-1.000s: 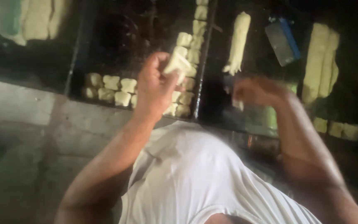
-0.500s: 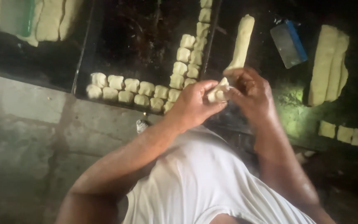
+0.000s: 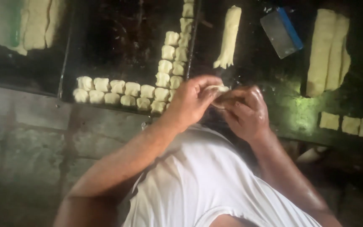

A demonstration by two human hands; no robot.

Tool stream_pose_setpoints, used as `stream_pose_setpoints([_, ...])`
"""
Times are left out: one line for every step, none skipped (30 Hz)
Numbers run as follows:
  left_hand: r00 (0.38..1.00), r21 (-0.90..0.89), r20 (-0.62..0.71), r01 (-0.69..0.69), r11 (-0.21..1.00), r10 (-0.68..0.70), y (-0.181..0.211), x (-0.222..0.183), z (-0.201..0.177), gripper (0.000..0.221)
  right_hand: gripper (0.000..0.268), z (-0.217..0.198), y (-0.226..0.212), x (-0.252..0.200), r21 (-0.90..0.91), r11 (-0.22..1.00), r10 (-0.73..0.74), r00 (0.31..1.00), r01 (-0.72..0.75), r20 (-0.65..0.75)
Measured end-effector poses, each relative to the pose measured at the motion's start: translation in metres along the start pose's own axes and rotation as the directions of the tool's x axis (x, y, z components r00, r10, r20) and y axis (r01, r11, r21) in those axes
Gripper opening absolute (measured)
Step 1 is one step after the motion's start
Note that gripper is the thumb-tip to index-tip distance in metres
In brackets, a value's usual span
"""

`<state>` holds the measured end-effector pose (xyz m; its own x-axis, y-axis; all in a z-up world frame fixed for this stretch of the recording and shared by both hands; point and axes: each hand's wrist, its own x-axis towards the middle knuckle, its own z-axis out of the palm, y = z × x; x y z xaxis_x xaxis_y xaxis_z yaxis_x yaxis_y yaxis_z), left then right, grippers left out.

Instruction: Shaping and folding pieces of dough into rolls on a bakery work surface.

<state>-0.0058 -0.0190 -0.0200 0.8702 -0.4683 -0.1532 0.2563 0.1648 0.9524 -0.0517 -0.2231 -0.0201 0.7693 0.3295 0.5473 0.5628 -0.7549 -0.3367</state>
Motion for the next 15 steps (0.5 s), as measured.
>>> stream_pose_setpoints([0.983,0.193,-0.078,-0.150,0.970,0.167,0.004,-0.002,0.003,0.023,0.019,0.000,0.013,-0.007,0.031,0.999,0.028,0.999,-0.029,0.038])
stream_pose_setpoints([0.932,0.387,-0.120,-0.273,0.881,0.342,0.008,-0.004,0.006,0.024,0.013,0.000,0.026,-0.014,0.062,0.996,0.055,0.996,-0.060,0.076])
stream_pose_setpoints([0.932,0.389,-0.117,-0.274,0.879,0.343,0.012,-0.005,0.010,0.024,0.013,-0.005,0.026,-0.008,0.061,0.996,0.056,0.996,-0.060,0.072])
stream_pose_setpoints([0.941,0.419,-0.042,-0.289,0.861,0.336,0.016,-0.007,0.014,0.015,0.010,-0.010,0.026,-0.002,0.230,0.948,0.208,0.975,-0.221,0.079])
stream_pose_setpoints([0.945,0.445,0.031,-0.304,0.842,0.325,0.018,-0.008,0.018,0.010,0.009,-0.016,0.026,0.003,0.388,0.846,0.350,0.930,-0.367,0.116])
stream_pose_setpoints([0.945,0.445,0.033,-0.305,0.842,0.325,0.025,-0.010,0.022,0.010,0.009,-0.020,0.020,0.011,0.387,0.846,0.351,0.929,-0.367,0.115])
stream_pose_setpoints([0.944,0.436,0.043,-0.312,0.844,0.327,0.032,-0.012,0.025,0.010,0.015,-0.025,0.014,0.019,0.599,0.645,0.464,0.866,-0.474,0.187])
stream_pose_setpoints([0.943,0.428,0.054,-0.319,0.846,0.328,0.039,-0.014,0.029,0.013,0.022,-0.029,0.008,0.027,0.753,0.382,0.544,0.789,-0.536,0.286])
stream_pose_setpoints([0.942,0.430,0.050,-0.319,0.845,0.331,0.032,-0.013,0.028,0.013,0.022,-0.030,0.012,0.023,0.754,0.383,0.539,0.792,-0.534,0.287])
stream_pose_setpoints([0.944,0.413,0.044,-0.315,0.854,0.327,0.026,-0.013,0.027,0.014,0.024,-0.031,0.015,0.019,0.810,0.246,0.515,0.780,-0.532,0.356])
stream_pose_setpoints([0.946,0.397,0.035,-0.310,0.864,0.323,0.020,-0.012,0.025,0.016,0.028,-0.031,0.019,0.017,0.844,0.101,0.479,0.769,-0.527,0.423])
stream_pose_setpoints([0.945,0.400,0.028,-0.310,0.862,0.327,0.015,-0.012,0.024,0.016,0.028,-0.030,0.027,0.007,0.844,0.101,0.472,0.772,-0.527,0.426])
stream_pose_setpoints([0.934,0.354,0.050,-0.348,0.868,0.354,0.009,-0.011,0.024,0.015,0.024,-0.030,0.036,-0.002,0.870,0.052,0.430,0.798,-0.490,0.423])
stream_pose_setpoints([0.922,0.306,0.072,-0.384,0.871,0.381,0.004,-0.011,0.023,0.013,0.021,-0.030,0.046,-0.012,0.892,0.000,0.389,0.822,-0.452,0.417])
stream_pose_setpoints([0.922,0.308,0.066,-0.383,0.871,0.382,0.003,-0.013,0.024,0.013,0.021,-0.030,0.047,-0.014,0.891,-0.002,0.385,0.822,-0.454,0.420])
